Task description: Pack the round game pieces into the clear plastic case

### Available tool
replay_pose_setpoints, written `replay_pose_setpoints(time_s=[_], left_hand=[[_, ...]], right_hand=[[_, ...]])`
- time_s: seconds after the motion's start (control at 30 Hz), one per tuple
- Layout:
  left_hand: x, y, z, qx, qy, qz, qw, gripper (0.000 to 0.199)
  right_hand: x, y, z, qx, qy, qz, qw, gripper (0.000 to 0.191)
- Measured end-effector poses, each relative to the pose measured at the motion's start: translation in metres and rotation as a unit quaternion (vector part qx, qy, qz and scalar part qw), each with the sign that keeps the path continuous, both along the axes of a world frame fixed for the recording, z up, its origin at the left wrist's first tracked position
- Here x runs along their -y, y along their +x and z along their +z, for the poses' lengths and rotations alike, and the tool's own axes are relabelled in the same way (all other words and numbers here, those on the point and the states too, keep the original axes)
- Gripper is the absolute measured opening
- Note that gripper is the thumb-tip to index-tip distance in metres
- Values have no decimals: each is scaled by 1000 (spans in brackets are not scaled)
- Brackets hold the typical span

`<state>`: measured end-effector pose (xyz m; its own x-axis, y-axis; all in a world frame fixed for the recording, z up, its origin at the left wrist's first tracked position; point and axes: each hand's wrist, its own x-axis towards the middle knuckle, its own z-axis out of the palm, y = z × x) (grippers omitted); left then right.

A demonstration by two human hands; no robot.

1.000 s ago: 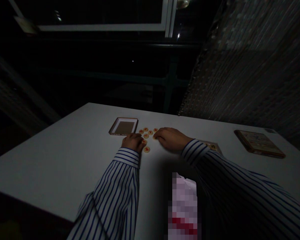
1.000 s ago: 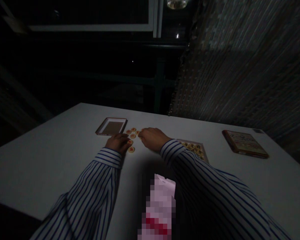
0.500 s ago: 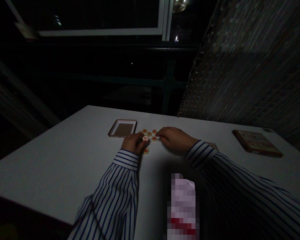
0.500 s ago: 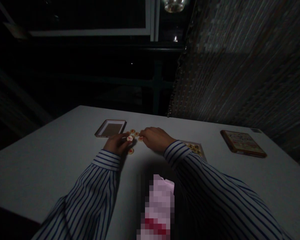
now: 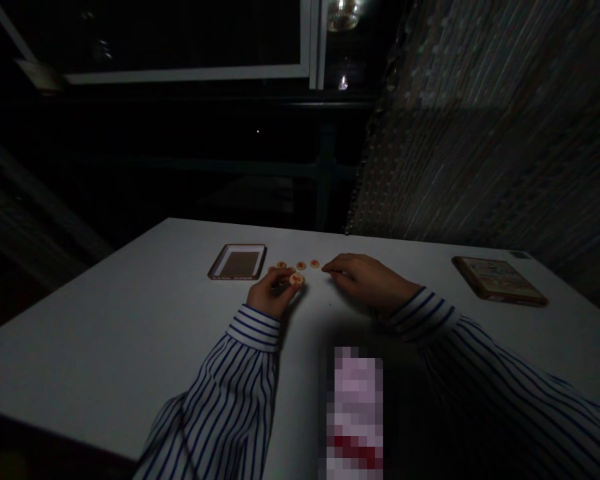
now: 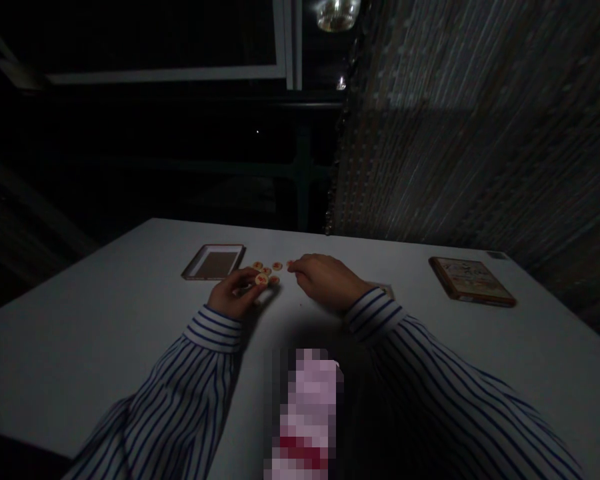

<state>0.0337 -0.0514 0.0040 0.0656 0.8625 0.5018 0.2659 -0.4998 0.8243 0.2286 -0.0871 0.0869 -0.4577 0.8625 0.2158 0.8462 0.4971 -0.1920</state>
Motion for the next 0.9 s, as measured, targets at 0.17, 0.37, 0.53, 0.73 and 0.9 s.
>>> replay_pose_setpoints(time_s=[0.17, 0.37, 0.53, 0.73, 0.9], left_hand=[[5, 14, 0, 114, -53, -36, 991, 27], [9, 24, 0, 209, -136, -73, 966, 30], [14, 29, 5, 236, -172, -72, 954, 31], [19, 34, 13, 235, -189, -88, 949, 30], [22, 43, 17, 216, -205, -88, 951, 30]], right_hand=[[9, 11, 1, -18, 1, -16, 1000, 32], [18, 20, 3, -44, -2, -34, 998, 32], [24, 29, 0, -76, 1, -40, 996, 31], [29, 39, -3, -94, 9, -45, 995, 30], [34, 48, 0, -109, 11, -51, 993, 29]])
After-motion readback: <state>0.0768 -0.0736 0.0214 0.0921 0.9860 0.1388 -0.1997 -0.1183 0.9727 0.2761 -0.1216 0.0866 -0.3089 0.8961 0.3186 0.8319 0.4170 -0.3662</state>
